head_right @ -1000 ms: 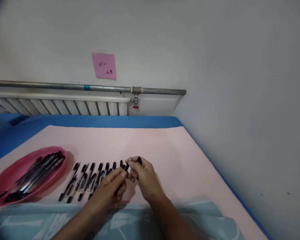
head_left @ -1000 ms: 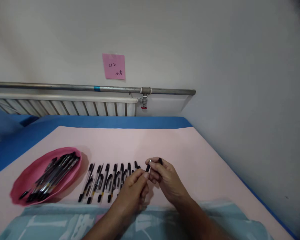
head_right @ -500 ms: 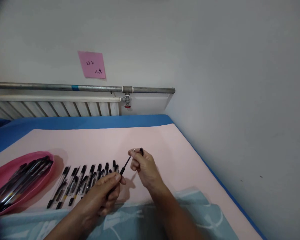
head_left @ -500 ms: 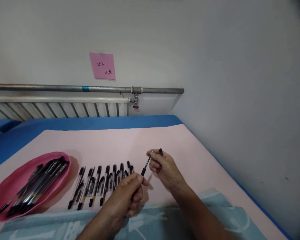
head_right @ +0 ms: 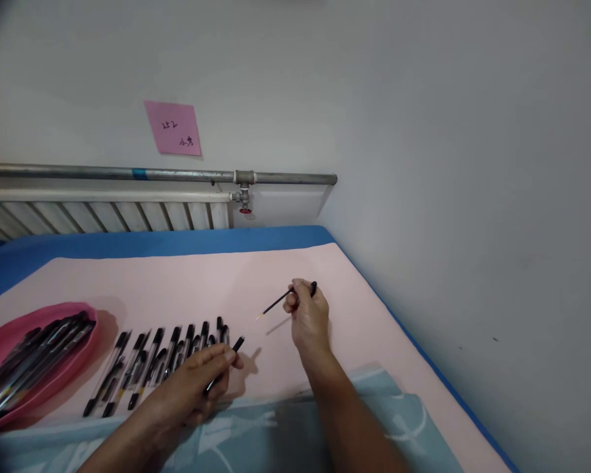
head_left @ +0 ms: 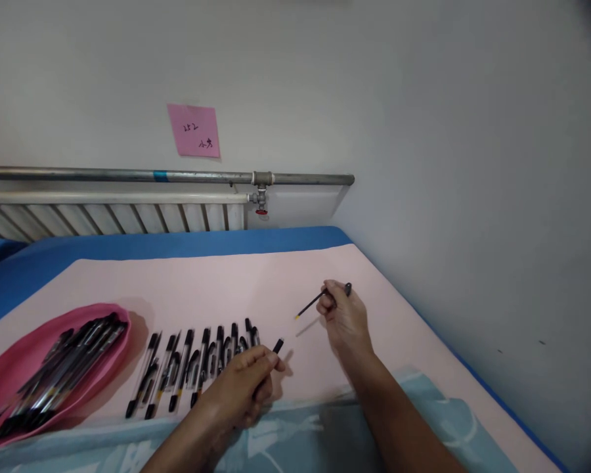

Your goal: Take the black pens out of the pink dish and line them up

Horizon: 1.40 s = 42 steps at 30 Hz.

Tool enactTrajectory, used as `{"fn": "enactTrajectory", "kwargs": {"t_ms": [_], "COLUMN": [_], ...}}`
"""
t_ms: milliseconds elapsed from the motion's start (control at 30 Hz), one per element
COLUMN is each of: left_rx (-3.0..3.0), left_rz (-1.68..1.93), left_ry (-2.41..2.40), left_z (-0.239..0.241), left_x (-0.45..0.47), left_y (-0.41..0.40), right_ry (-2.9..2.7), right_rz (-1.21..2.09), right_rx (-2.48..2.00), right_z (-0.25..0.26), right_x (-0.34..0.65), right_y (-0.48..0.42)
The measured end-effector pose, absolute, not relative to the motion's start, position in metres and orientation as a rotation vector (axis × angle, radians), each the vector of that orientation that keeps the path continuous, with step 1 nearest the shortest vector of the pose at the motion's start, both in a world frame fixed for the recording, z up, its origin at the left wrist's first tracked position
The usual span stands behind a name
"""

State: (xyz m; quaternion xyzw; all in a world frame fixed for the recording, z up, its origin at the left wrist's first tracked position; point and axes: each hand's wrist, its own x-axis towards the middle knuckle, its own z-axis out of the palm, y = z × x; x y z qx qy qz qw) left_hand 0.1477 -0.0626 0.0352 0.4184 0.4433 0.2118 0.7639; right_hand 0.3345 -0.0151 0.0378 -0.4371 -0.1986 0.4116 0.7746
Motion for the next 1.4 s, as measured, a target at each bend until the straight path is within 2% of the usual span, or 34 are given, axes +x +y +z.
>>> {"fn": "enactTrajectory", "kwargs": {"t_ms": [100, 233, 333, 567, 800, 1400], "left_rx": [0.891, 0.896, 0.875, 0.880, 0.843, 1.014], "left_rz": [0.509, 0.660, 0.705, 0.582, 0.652, 0.558], "left_ry": [1.003, 1.008, 0.935, 0.882, 0.943, 0.885], "left_z": [0.036, 0.033, 0.027, 0.024, 0.030, 0.027], "left_x": [0.146, 0.146, 0.147, 0.148, 0.147, 0.143], "left_y": [-0.059, -0.054, -0.055, -0.062, -0.056, -0.061], "right_ry": [-0.396, -0.588, -0.715, -0.489, -0.920, -0.947], "right_rz": [0.944, 1.320, 1.447, 1.237, 1.509, 1.805], "right_rx": [-0.946, -1.010, -1.030, -1.037, -1.236, -1.126], "right_z": [0.039, 0.037, 0.033, 0.037, 0.040, 0.043], "right_x": [0.340, 0.309, 0.281, 0.301, 0.287, 0.279], "right_y": [-0.015, -0.030, -0.041, -0.030, -0.044, -0.051]}}
